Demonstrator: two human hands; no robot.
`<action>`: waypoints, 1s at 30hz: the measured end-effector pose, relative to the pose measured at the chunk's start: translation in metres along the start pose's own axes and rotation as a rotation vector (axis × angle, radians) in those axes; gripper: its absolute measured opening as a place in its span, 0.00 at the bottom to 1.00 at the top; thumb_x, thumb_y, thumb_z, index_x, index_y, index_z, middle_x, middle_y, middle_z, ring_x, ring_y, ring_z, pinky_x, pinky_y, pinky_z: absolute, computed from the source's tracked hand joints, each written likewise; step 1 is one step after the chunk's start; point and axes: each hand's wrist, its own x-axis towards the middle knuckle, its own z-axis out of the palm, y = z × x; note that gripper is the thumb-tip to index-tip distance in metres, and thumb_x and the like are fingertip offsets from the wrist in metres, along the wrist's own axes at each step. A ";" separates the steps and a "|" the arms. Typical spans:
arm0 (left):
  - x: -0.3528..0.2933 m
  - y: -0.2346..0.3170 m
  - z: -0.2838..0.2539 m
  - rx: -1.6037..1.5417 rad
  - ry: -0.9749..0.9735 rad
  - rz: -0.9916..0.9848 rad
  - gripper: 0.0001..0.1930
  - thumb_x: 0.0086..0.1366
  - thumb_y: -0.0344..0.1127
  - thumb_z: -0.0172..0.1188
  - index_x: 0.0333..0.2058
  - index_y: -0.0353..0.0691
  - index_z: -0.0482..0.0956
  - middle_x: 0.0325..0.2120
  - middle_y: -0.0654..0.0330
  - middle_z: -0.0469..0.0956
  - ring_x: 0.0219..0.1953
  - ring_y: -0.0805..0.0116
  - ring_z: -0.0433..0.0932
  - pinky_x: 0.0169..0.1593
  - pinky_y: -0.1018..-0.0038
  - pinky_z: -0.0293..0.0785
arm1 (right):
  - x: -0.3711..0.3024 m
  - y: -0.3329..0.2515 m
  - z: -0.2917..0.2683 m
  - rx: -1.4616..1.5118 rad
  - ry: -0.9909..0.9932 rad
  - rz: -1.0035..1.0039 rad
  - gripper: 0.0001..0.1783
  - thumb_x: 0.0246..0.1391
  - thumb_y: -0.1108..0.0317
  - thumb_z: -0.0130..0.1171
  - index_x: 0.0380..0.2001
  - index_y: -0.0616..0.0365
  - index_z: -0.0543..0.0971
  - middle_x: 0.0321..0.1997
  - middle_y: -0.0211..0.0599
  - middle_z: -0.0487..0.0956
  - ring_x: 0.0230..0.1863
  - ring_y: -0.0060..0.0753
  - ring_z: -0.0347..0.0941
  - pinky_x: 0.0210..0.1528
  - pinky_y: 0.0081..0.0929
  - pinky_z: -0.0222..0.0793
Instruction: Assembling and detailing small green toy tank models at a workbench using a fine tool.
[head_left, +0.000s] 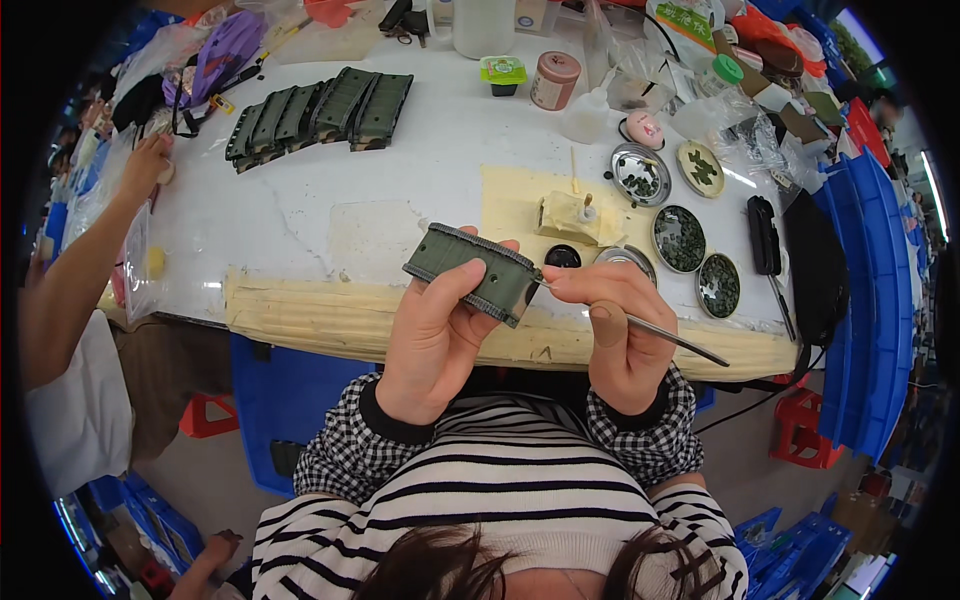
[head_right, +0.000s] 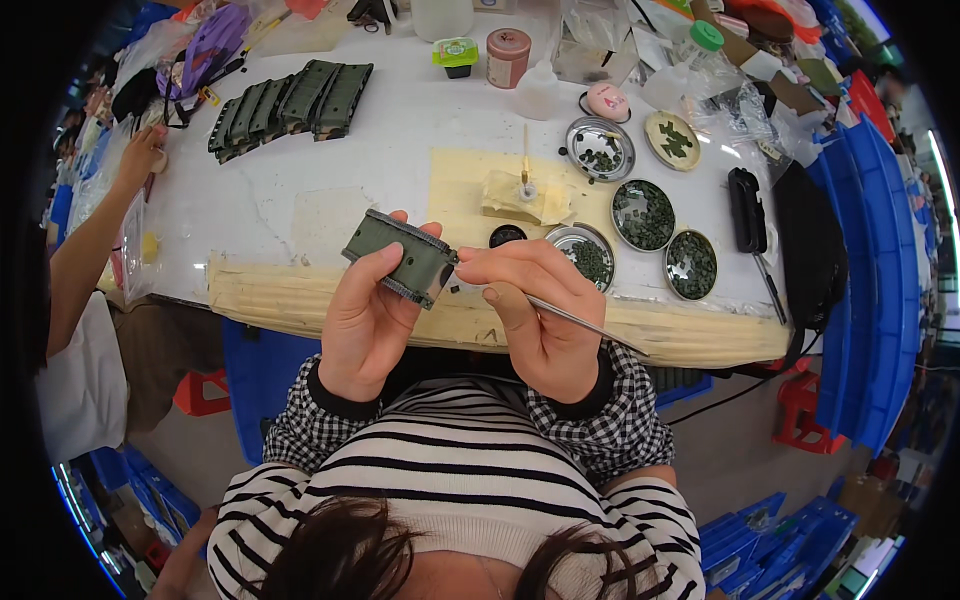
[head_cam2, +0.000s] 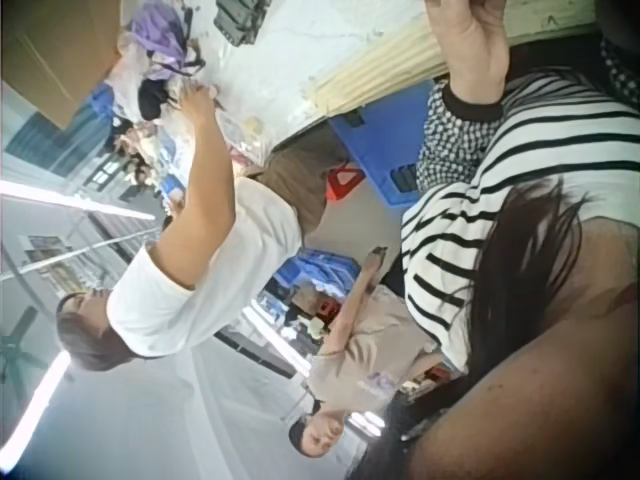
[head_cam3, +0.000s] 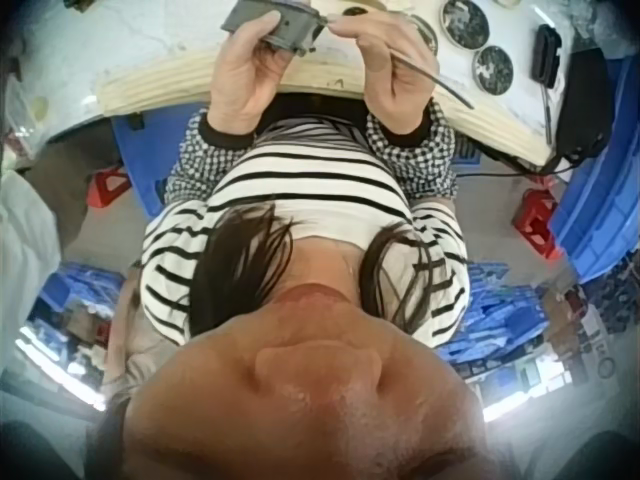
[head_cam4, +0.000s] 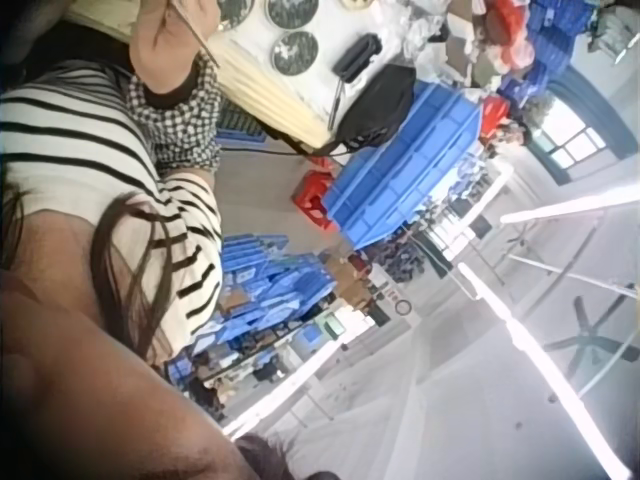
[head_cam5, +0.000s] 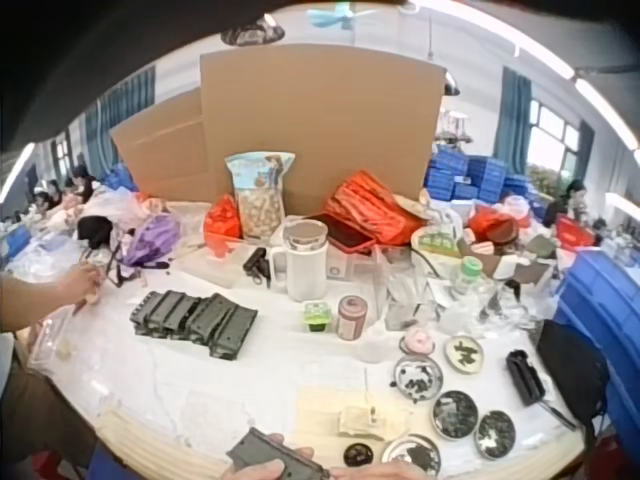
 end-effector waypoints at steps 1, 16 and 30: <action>0.000 0.000 0.000 0.004 -0.001 0.000 0.20 0.65 0.29 0.53 0.55 0.38 0.61 0.51 0.47 0.71 0.50 0.65 0.76 0.48 0.72 0.80 | -0.001 0.000 0.000 -0.005 0.000 -0.002 0.08 0.57 0.76 0.54 0.38 0.65 0.80 0.40 0.45 0.80 0.37 0.33 0.76 0.39 0.23 0.71; -0.003 -0.003 -0.002 -0.042 -0.069 0.021 0.20 0.65 0.30 0.53 0.55 0.40 0.64 0.52 0.49 0.71 0.50 0.65 0.75 0.52 0.70 0.76 | -0.008 -0.001 0.006 -0.038 0.056 -0.124 0.09 0.57 0.76 0.53 0.40 0.67 0.78 0.43 0.49 0.79 0.41 0.38 0.78 0.42 0.25 0.74; -0.001 -0.008 -0.004 -0.103 -0.163 0.022 0.21 0.64 0.29 0.53 0.56 0.42 0.63 0.52 0.50 0.71 0.50 0.65 0.75 0.52 0.69 0.76 | -0.010 -0.005 0.005 -0.113 0.041 -0.201 0.10 0.59 0.74 0.52 0.41 0.68 0.78 0.42 0.50 0.77 0.46 0.47 0.78 0.47 0.32 0.74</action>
